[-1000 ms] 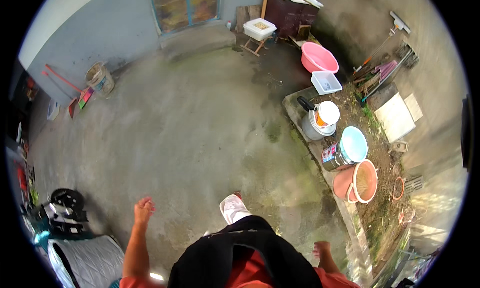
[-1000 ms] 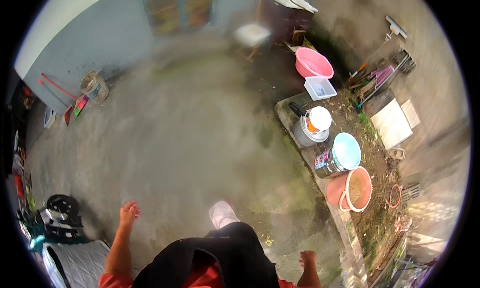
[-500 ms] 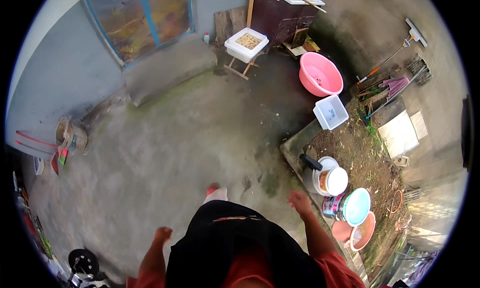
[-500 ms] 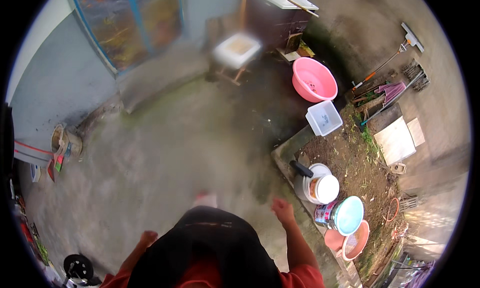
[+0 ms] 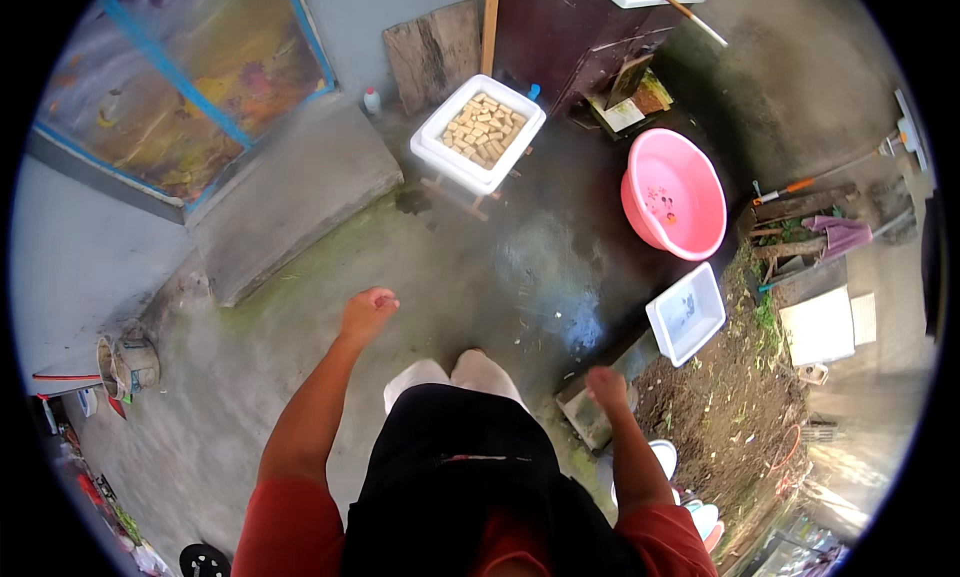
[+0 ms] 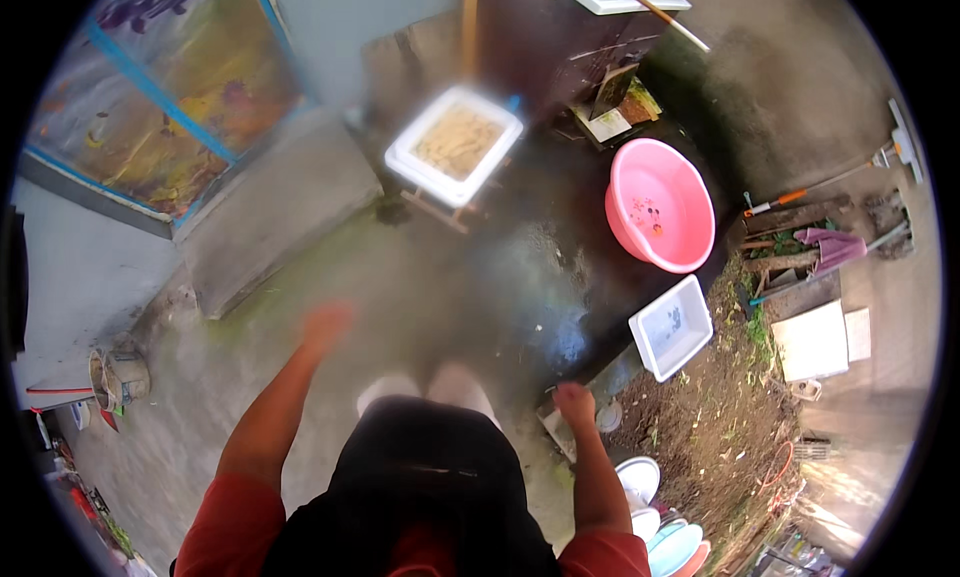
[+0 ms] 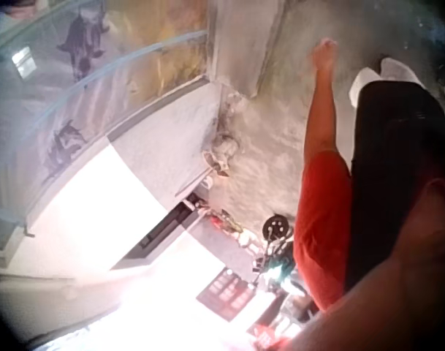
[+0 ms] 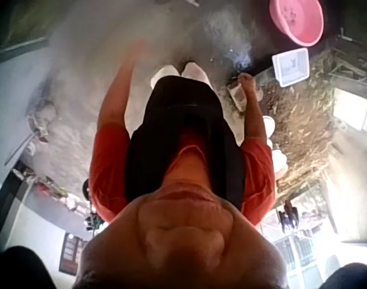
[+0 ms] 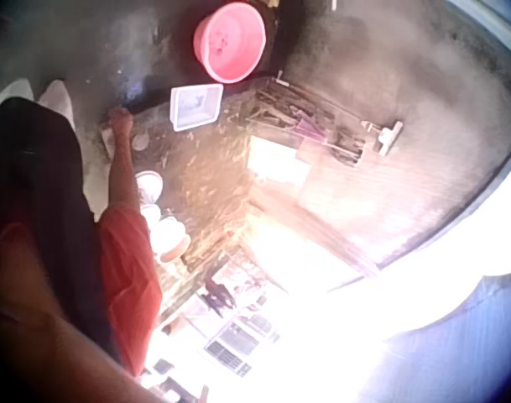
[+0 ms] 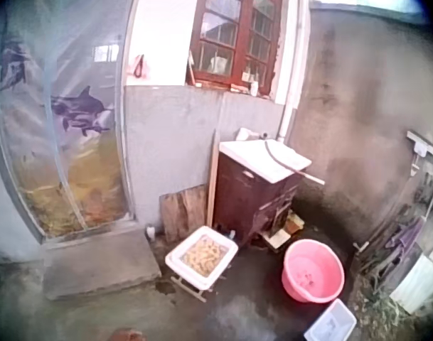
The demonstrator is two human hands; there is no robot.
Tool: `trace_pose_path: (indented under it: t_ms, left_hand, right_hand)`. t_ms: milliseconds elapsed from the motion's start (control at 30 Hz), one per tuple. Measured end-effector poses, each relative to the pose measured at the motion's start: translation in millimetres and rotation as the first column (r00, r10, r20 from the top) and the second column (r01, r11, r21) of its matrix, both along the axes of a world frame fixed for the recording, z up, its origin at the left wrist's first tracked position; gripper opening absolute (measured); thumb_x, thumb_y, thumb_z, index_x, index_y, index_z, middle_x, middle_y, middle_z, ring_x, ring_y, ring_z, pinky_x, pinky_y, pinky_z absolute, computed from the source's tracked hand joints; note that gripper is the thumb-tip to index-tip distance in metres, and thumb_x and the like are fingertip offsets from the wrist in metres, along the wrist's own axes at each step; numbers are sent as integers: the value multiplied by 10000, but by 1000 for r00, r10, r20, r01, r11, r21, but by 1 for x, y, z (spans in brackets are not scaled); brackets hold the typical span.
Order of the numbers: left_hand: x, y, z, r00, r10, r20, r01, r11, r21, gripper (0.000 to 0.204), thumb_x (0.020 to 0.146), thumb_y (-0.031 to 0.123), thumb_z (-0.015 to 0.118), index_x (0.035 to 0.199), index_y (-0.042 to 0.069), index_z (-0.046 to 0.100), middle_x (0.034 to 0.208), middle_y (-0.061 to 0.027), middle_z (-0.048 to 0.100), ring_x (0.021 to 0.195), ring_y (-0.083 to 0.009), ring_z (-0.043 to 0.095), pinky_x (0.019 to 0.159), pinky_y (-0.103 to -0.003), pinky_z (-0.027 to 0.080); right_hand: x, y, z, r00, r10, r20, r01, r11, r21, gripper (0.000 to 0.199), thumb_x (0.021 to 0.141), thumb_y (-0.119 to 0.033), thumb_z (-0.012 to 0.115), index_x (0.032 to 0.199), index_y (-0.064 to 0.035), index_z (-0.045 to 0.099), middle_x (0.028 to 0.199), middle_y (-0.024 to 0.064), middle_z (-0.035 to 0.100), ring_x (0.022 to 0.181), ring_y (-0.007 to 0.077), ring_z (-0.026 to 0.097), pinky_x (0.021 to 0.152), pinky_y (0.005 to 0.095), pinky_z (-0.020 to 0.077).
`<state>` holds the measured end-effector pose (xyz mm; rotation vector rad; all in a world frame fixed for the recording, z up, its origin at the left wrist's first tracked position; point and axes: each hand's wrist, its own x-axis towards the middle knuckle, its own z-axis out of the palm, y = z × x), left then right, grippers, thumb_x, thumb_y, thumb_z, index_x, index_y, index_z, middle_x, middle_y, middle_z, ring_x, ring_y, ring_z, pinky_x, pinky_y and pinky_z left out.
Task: The person washes various cut vegetables, including dark pieces, purple and yellow sticks, and light cubes, by rinsing them in a white container under a running tap and transferring them into a pink basin. The person then moves the containers to a metal counter.
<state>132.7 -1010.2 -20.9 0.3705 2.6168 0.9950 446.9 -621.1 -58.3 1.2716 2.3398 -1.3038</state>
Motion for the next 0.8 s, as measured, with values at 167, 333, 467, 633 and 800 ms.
trace_pose_path:
  t_ms: [167, 333, 467, 633, 800]
  left_hand:
    - [-172, 116, -102, 975, -111, -192, 72, 977, -201, 312, 771, 263, 618, 1034, 95, 609, 890, -121, 648, 842, -295, 614, 762, -394, 481]
    - [-336, 221, -158, 983, 8, -186, -48, 976, -213, 410, 775, 209, 619, 1155, 90, 517, 1061, -138, 572, 1003, -302, 545, 846, -404, 452]
    - [-397, 268, -196, 995, -58, -85, 15, 895, -445, 506, 770, 207, 637, 1216, 83, 432, 1161, -150, 505, 1084, -296, 495, 871, -391, 444]
    - [-429, 275, -218, 995, -44, 92, 85, 854, -513, 484, 768, 217, 642, 1192, 112, 434, 1085, -125, 568, 1008, -305, 553, 812, -411, 465]
    - [-431, 284, -187, 987, -80, 138, 140, 846, -514, 488, 761, 186, 638, 1204, 120, 445, 1072, -120, 575, 983, -308, 563, 794, -412, 466]
  right_hand:
    - [-282, 56, -70, 983, -72, -172, 58, 995, -83, 220, 766, -200, 628, 879, -12, 644, 690, 53, 616, 572, 95, 562, 487, 245, 458]
    - [-467, 60, -141, 990, 86, -115, -48, 955, 294, 512, 672, -369, 709, 1035, -25, 598, 878, 137, 645, 821, 230, 619, 735, 343, 486]
    - [-535, 61, -186, 991, -127, 46, 110, 956, 272, 528, 652, -376, 700, 1038, -46, 552, 882, 148, 640, 856, 303, 616, 775, 373, 475]
    - [-570, 67, -185, 942, -203, 265, 136, 958, 251, 358, 642, -241, 639, 924, -62, 508, 832, 139, 630, 786, 348, 607, 717, 409, 475]
    - [-574, 67, -168, 928, -358, 104, 327, 915, 235, 294, 610, -138, 605, 865, -47, 490, 724, 134, 601, 687, 348, 590, 666, 424, 462]
